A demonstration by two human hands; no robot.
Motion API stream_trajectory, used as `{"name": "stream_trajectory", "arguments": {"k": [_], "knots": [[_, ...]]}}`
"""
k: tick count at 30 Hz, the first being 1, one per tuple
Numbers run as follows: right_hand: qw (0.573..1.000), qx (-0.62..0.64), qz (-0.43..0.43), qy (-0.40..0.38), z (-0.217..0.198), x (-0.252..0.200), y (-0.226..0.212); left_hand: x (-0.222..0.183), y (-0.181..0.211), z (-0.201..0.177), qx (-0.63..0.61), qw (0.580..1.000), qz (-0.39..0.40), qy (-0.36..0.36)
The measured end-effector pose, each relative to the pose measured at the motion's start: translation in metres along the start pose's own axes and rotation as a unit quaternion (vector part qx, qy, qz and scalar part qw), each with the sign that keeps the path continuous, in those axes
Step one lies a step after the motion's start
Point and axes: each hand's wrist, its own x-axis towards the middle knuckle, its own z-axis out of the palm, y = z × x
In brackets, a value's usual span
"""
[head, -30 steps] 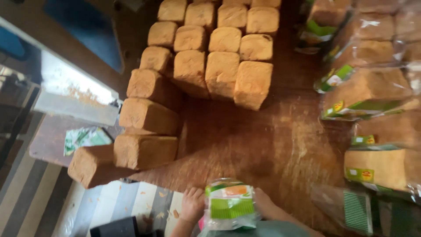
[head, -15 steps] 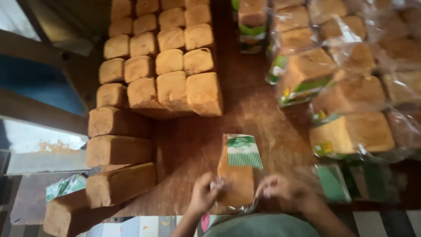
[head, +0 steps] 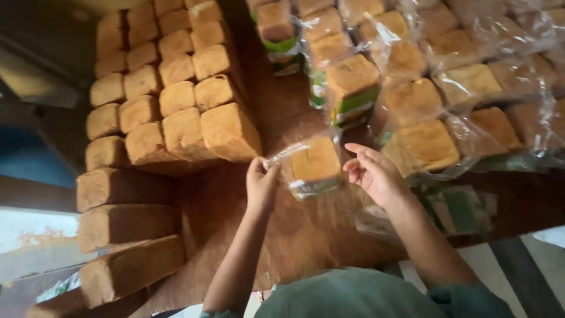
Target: The recorder is packing whole loaves of baked bread into individual plastic bags on a wooden production table.
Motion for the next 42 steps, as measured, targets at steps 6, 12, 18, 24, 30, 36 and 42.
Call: {"name": "stream_trajectory", "arguments": {"k": [6, 12, 18, 24, 30, 36, 42], "knots": [[0.935, -0.348, -0.051, 0.051, -0.126, -0.086, 0.045, -0.003, 0.01, 0.003, 0.062, 0.997, 0.033, -0.019], [0.578, -0.772, -0.142, 0.223, -0.183, -0.155, 0.048, -0.008, -0.007, 0.0, 0.017, 0.998, 0.054, -0.024], [0.664, -0.682, 0.18, 0.246, -0.201, -0.142, 0.127, -0.02, -0.017, 0.011, -0.049, 0.993, 0.106, 0.019], [0.604, -0.726, -0.223, 0.24, -0.179, -0.15, 0.123, -0.069, -0.072, -0.013, 0.05, 0.995, 0.062, 0.065], [0.743, -0.6, -0.205, 0.216, -0.192, -0.15, 0.141, -0.113, -0.114, 0.003, 0.355, 0.91, -0.015, -0.214], [0.807, -0.544, -0.174, 0.15, -0.08, -0.151, 0.075, -0.099, -0.15, 0.049, 0.168, 0.933, -0.176, -0.264], [0.775, -0.579, -0.162, 0.193, -0.092, -0.155, 0.096, -0.086, -0.197, 0.066, -0.131, 0.935, -0.213, -0.251]]}}
